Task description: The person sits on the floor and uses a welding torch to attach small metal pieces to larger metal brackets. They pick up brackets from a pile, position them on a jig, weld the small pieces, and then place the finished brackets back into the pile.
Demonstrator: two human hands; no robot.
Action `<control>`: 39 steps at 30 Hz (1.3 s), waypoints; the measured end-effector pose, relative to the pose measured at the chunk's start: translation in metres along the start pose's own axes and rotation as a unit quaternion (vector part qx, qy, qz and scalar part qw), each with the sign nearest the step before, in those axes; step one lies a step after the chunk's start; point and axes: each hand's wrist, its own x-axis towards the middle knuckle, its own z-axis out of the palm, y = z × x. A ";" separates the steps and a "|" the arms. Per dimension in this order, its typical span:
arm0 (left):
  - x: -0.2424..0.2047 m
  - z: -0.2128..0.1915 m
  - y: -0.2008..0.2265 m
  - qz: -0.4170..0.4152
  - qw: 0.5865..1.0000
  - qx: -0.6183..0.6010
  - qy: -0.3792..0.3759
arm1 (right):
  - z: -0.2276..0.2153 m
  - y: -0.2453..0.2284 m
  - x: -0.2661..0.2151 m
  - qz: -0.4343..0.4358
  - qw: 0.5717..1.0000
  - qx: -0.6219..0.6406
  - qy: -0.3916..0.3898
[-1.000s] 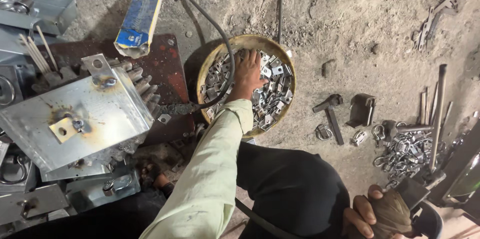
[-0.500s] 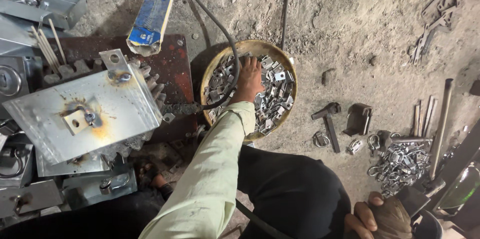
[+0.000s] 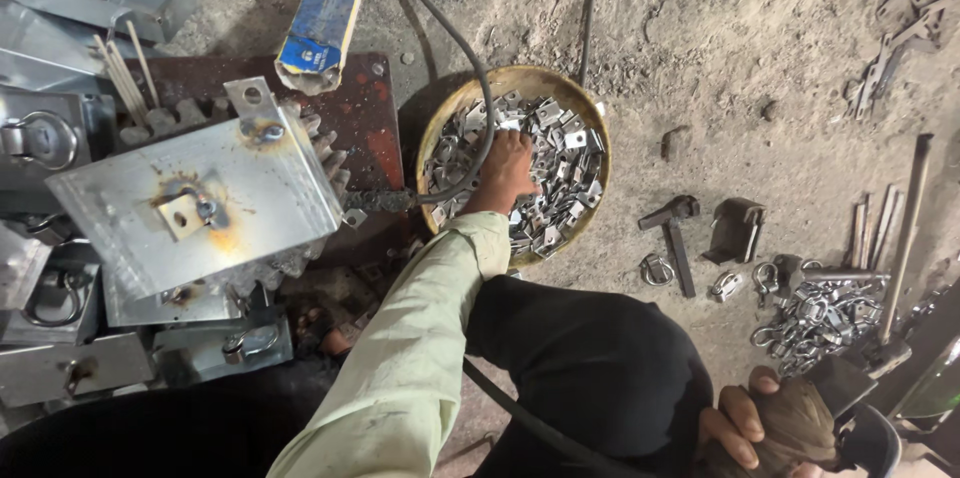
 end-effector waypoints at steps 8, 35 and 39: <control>-0.055 -0.005 -0.001 0.008 0.999 -0.038 -0.017 | -0.015 -0.001 -0.001 -0.012 0.998 -0.038 -0.041; -0.028 0.050 -0.013 -0.011 0.975 -0.163 0.149 | 0.008 0.013 -0.001 -0.045 0.999 -0.008 0.002; -0.026 0.044 -0.023 0.002 0.940 -0.316 0.128 | 0.026 0.027 0.003 -0.055 0.998 0.014 0.006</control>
